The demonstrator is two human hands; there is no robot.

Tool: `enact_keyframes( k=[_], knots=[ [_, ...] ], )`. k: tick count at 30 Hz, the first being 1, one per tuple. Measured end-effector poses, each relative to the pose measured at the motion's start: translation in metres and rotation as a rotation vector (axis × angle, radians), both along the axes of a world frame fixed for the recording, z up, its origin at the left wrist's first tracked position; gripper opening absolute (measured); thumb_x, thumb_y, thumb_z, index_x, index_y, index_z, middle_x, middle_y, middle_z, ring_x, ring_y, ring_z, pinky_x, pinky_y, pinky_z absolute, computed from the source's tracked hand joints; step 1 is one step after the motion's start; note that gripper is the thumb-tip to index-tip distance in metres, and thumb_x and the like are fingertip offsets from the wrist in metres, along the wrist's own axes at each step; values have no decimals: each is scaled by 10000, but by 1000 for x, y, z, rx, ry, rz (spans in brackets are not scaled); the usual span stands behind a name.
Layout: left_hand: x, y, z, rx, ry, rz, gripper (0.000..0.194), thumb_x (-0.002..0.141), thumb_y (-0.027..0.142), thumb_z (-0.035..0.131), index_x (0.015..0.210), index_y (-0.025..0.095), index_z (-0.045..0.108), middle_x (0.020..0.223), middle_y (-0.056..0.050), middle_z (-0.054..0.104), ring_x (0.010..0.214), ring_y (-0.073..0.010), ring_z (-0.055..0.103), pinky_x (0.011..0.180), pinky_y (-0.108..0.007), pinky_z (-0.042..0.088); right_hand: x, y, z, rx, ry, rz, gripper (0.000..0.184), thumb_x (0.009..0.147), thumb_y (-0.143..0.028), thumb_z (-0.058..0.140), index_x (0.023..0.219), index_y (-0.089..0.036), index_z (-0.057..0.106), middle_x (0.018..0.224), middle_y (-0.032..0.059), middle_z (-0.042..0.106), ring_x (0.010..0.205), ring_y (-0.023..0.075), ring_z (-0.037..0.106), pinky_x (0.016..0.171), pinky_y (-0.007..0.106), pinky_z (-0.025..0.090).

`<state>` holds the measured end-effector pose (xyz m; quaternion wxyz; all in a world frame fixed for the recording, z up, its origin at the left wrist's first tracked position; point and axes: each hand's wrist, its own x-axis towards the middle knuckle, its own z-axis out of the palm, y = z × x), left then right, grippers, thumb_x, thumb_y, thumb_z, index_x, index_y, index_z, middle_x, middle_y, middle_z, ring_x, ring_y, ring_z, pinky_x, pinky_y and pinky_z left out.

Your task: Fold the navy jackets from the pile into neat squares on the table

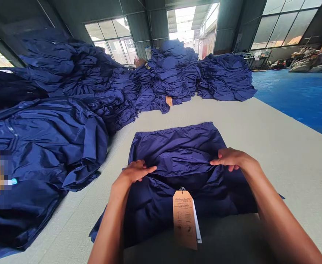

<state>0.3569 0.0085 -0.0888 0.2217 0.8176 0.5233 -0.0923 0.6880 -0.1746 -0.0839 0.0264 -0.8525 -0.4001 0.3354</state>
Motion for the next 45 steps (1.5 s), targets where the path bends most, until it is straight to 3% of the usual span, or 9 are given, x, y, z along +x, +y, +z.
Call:
enact_keyframes(
  k=[4, 12, 17, 22, 26, 29, 32, 39, 45],
  knots=[
    [-4, -11, 7, -250, -75, 6, 610, 720, 555, 692, 1146, 166, 495, 734, -30, 682, 626, -209, 681, 435, -224, 453, -5, -6, -2, -73, 157, -45, 403, 821, -432, 694, 1072, -151, 549, 705, 57, 676, 483, 195, 650, 466, 291, 467],
    [14, -18, 1, -139, -49, 74, 407, 843, 268, 562, 1217, 158, 445, 660, 5, 612, 534, -172, 632, 464, -237, 496, -19, 1, -13, -40, 83, -45, 307, 822, -238, 664, 1093, -126, 575, 614, -15, 601, 431, 157, 617, 437, 265, 492],
    [2, -8, 1, -118, -103, 63, 380, 709, 156, 579, 1072, 209, 480, 636, 44, 572, 528, -143, 596, 490, -223, 486, -12, -6, -17, -1, 0, -30, 423, 756, -137, 656, 1170, -153, 573, 612, -16, 594, 455, 141, 594, 446, 240, 457],
    [-6, -3, -7, -170, -23, -98, 214, 621, 181, 592, 808, 208, 491, 570, 76, 459, 480, -106, 484, 456, -204, 424, -14, -15, -3, -54, -69, 26, 284, 738, -111, 643, 1020, -146, 619, 567, -15, 570, 507, 136, 560, 484, 229, 400],
    [-19, -4, 5, -163, -15, -240, 191, 638, 301, 647, 773, 203, 553, 673, 45, 549, 607, -136, 543, 542, -226, 438, -10, -23, 7, 67, -178, 200, 273, 746, -240, 705, 996, -183, 610, 777, 31, 650, 707, 181, 623, 578, 250, 404],
    [-25, -10, 21, -24, -66, -329, 316, 717, 443, 661, 937, 219, 625, 829, 7, 628, 788, -183, 610, 707, -265, 467, -10, -24, 8, 305, -225, 427, 260, 777, -263, 694, 1013, -201, 604, 926, 51, 665, 857, 195, 617, 678, 256, 414],
    [-17, -24, 27, 103, -152, -385, 371, 820, 431, 612, 1142, 247, 617, 994, -30, 665, 977, -217, 623, 851, -296, 458, -22, -19, 3, 350, -234, 565, 252, 773, -204, 695, 1014, -210, 624, 984, 47, 678, 943, 208, 613, 749, 261, 412],
    [11, -41, -5, 198, 27, -435, 375, 779, 45, 555, 1070, 261, 652, 1121, -26, 693, 1123, -209, 615, 962, -321, 446, -33, -7, -11, 181, -329, 485, 283, 757, -55, 636, 998, -188, 702, 994, 80, 724, 933, 221, 657, 709, 279, 414],
    [-15, -42, -6, 168, -5, -503, 407, 791, 47, 480, 1034, 282, 706, 1160, 1, 721, 1145, -196, 636, 1011, -334, 449, -18, -32, -8, 209, -334, 476, 213, 831, -145, 605, 967, -246, 735, 964, 37, 742, 950, 217, 677, 766, 287, 463]
  ],
)
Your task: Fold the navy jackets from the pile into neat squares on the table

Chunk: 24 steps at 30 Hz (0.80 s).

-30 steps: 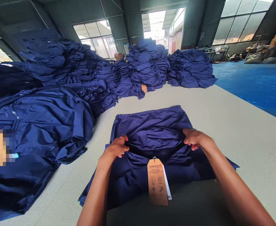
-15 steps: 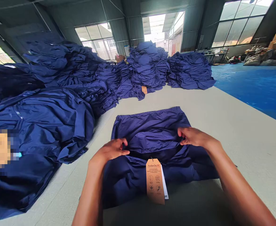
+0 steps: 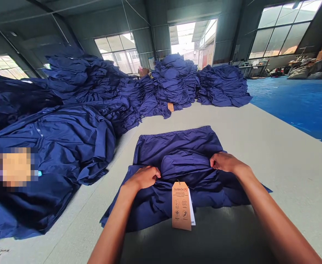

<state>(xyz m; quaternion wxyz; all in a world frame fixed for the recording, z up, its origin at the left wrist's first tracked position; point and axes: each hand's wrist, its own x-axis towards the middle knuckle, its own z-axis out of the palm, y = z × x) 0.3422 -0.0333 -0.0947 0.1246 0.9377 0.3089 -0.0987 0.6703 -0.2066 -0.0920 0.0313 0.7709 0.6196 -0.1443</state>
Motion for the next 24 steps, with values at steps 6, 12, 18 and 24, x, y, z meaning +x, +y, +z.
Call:
enact_keyframes(
  k=[6, 12, 18, 24],
  knots=[
    [1, -33, 8, 218, -281, -45, 438, 1014, 355, 319, 1373, 262, 552, 1491, -13, 500, 1361, -179, 475, 1147, -339, 349, -26, -13, -12, 531, -71, 126, 483, 1010, -469, 344, 1285, -197, 632, 1380, 107, 588, 1266, 267, 537, 1070, 422, 395],
    [3, -35, -67, 201, -214, -110, 522, 1038, 433, 272, 1528, 265, 338, 1591, -11, 323, 1484, -181, 254, 1219, -422, 217, -19, -8, -86, 318, -45, 164, 629, 995, -587, 272, 1538, -278, 348, 1595, 41, 323, 1487, 262, 221, 1209, 532, 142],
    [-5, -31, -78, 277, -245, -146, 502, 1031, 414, 327, 1512, 278, 369, 1572, -18, 365, 1472, -181, 284, 1225, -433, 204, -16, -10, -85, 330, -66, 181, 623, 999, -571, 301, 1532, -255, 362, 1585, 56, 333, 1491, 270, 197, 1218, 543, 89],
    [-11, -84, -40, 249, -381, -67, 507, 1048, 393, 271, 1514, 214, 356, 1564, -64, 383, 1457, -175, 321, 1228, -445, 212, -68, -56, -42, 550, 8, 344, 562, 1023, -441, 351, 1547, -239, 323, 1572, 65, 366, 1482, 242, 240, 1226, 535, 116]
  ],
)
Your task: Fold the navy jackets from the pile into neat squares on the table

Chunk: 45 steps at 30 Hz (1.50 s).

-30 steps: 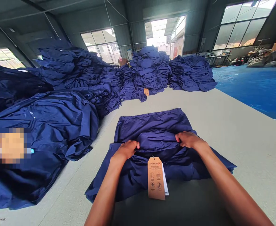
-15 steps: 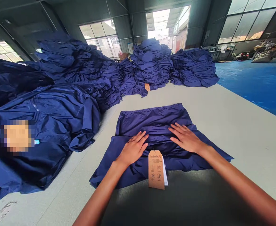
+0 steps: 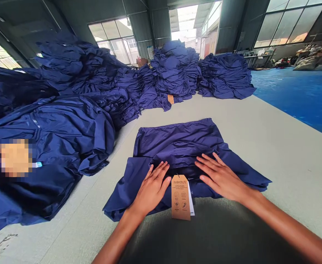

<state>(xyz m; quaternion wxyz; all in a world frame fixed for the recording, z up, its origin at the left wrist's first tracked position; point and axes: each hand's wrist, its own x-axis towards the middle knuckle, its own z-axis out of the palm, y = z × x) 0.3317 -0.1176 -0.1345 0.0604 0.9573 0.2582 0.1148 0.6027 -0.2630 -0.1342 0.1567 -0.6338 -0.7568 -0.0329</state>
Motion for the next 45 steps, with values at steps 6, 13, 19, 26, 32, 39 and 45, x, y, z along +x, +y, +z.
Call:
enact_keyframes(
  k=[6, 13, 19, 26, 32, 39, 45],
  knots=[
    [-29, -31, -40, 91, 120, -128, 602, 1029, 407, 342, 1564, 163, 215, 1600, -98, 279, 1484, -226, 250, 1205, -450, 268, -16, -44, -34, -108, -14, 14, 766, 927, -303, 546, 1589, -238, 167, 1620, 105, 233, 1494, 279, 186, 1196, 558, 220],
    [-35, -36, -47, 177, 118, -149, 608, 1019, 405, 364, 1558, 151, 241, 1597, -108, 293, 1477, -243, 273, 1194, -461, 285, -14, -46, -27, -207, 51, 58, 945, 839, -587, 628, 1589, -230, 177, 1633, 125, 193, 1496, 330, 160, 1196, 594, 158],
    [-35, -67, -29, 125, -45, 70, 481, 1002, 396, 409, 1435, 195, 477, 1468, -101, 514, 1325, -246, 505, 1079, -408, 449, -57, -49, 3, -154, 384, -171, 374, 1009, -415, 389, 1207, -224, 641, 1225, 108, 667, 1133, 246, 614, 991, 438, 461],
    [-9, -108, -49, 133, -168, 110, 650, 842, 592, 601, 1371, 216, 556, 1318, -159, 621, 1098, -347, 626, 893, -493, 524, -81, -38, -7, -351, 767, -236, 366, 930, -386, 519, 1247, -219, 592, 1058, 66, 691, 878, 200, 637, 750, 314, 496],
    [2, -128, -49, -91, -224, 103, 748, 837, 644, 577, 1456, 240, 459, 1333, -159, 614, 1155, -355, 616, 912, -498, 542, -78, -32, 0, -450, 1093, -74, 251, 914, -413, 556, 987, -185, 631, 880, 17, 648, 749, 147, 585, 620, 235, 453],
    [-9, -128, -23, -646, -361, 56, 684, 945, 536, 479, 1541, 278, 265, 1469, -110, 511, 1304, -285, 538, 1033, -441, 514, -84, -46, 26, -349, 889, 22, 331, 950, -436, 523, 1213, -270, 637, 1056, 34, 669, 848, 162, 613, 764, 266, 477],
    [-10, -123, -32, -875, -466, 140, 609, 957, 365, 493, 1526, 300, 283, 1558, -82, 391, 1407, -285, 411, 1140, -506, 401, -69, -20, 35, -274, 745, 3, 339, 1015, -346, 405, 1021, -223, 720, 902, 24, 721, 797, 156, 652, 752, 256, 472]
  ],
)
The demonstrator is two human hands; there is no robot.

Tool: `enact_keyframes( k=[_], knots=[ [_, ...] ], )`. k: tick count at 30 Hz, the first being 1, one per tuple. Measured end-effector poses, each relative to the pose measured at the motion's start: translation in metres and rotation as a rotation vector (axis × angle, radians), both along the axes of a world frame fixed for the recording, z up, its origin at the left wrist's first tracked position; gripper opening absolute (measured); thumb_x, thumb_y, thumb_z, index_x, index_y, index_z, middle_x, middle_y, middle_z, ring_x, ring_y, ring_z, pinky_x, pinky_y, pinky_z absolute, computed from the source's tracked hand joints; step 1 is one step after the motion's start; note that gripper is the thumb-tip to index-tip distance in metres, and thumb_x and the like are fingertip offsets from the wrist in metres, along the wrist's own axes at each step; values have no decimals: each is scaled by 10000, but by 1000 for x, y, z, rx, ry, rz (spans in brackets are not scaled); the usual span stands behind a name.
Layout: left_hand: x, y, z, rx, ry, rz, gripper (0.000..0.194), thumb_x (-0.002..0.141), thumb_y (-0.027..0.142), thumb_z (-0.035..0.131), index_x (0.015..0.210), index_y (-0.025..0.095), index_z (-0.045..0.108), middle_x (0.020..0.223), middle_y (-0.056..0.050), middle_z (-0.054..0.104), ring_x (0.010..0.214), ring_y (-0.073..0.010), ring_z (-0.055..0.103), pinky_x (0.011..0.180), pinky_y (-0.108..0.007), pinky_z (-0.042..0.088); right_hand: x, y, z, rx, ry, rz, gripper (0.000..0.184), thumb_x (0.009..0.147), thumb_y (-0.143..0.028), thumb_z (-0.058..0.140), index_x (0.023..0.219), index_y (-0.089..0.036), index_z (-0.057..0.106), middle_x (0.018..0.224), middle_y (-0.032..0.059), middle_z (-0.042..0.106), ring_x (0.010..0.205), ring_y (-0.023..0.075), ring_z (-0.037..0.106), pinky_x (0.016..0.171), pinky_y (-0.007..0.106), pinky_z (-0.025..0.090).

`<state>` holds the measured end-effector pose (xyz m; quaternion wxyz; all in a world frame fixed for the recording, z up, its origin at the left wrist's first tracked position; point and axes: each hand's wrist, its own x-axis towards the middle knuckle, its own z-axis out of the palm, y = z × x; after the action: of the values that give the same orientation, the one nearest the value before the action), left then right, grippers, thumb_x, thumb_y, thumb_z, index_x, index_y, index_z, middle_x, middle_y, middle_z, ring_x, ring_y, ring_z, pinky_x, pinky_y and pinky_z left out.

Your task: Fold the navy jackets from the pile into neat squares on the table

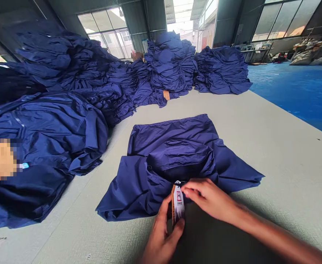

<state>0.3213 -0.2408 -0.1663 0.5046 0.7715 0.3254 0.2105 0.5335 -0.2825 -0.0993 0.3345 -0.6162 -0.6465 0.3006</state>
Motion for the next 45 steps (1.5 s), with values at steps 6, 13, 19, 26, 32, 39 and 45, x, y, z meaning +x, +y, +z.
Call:
enact_keyframes(
  k=[6, 13, 19, 26, 32, 39, 45],
  knots=[
    [-4, -1, 11, 205, 123, -65, 611, 950, 356, 513, 1526, 333, 310, 1528, -72, 434, 1399, -297, 423, 1124, -531, 418, 16, 48, -13, 3, -233, 92, 247, 904, -191, 577, 1105, -217, 719, 1093, 57, 723, 973, 179, 661, 861, 281, 457],
    [-3, 5, 31, 417, 195, -66, 369, 992, 392, 440, 1330, 312, 564, 1356, -43, 605, 1243, -215, 586, 1037, -371, 524, 21, 58, -19, 18, -104, 73, 192, 872, -135, 546, 853, -177, 732, 835, 18, 718, 744, 129, 625, 690, 230, 427],
    [23, 44, 40, 627, 282, 85, 301, 1011, 310, 392, 1222, 248, 598, 1232, -46, 650, 1151, -207, 620, 996, -358, 516, 31, 60, -21, -43, 92, 61, 183, 886, -247, 560, 888, -162, 722, 759, 12, 681, 677, 129, 577, 607, 227, 406],
    [35, 64, 41, 759, 495, -10, 162, 951, 369, 549, 991, 226, 612, 1013, -39, 674, 988, -240, 632, 903, -392, 503, 26, 54, -18, 93, -111, -31, 168, 837, -118, 528, 810, -173, 685, 756, 0, 639, 673, 114, 545, 637, 228, 365],
    [28, 71, 41, 726, 555, -28, 80, 923, 317, 618, 940, 240, 606, 977, -8, 648, 930, -210, 633, 825, -343, 478, 24, 54, -18, 113, -142, -66, 179, 843, -84, 483, 806, -189, 623, 734, -13, 606, 657, 116, 532, 641, 235, 351],
    [26, 73, 39, 642, 455, 1, 199, 928, 315, 603, 1116, 252, 616, 1037, -23, 659, 977, -220, 643, 871, -359, 467, 29, 54, -14, 17, -66, -6, 151, 894, -161, 474, 825, -193, 604, 646, -52, 510, 584, 102, 438, 549, 232, 278],
    [28, 66, 47, 543, 283, -61, 216, 977, 280, 458, 1018, 245, 668, 998, -26, 647, 926, -188, 627, 823, -293, 468, 32, 50, -12, -87, 87, 55, 190, 926, -279, 492, 849, -181, 635, 752, -6, 632, 619, 108, 548, 579, 229, 367]
  ],
)
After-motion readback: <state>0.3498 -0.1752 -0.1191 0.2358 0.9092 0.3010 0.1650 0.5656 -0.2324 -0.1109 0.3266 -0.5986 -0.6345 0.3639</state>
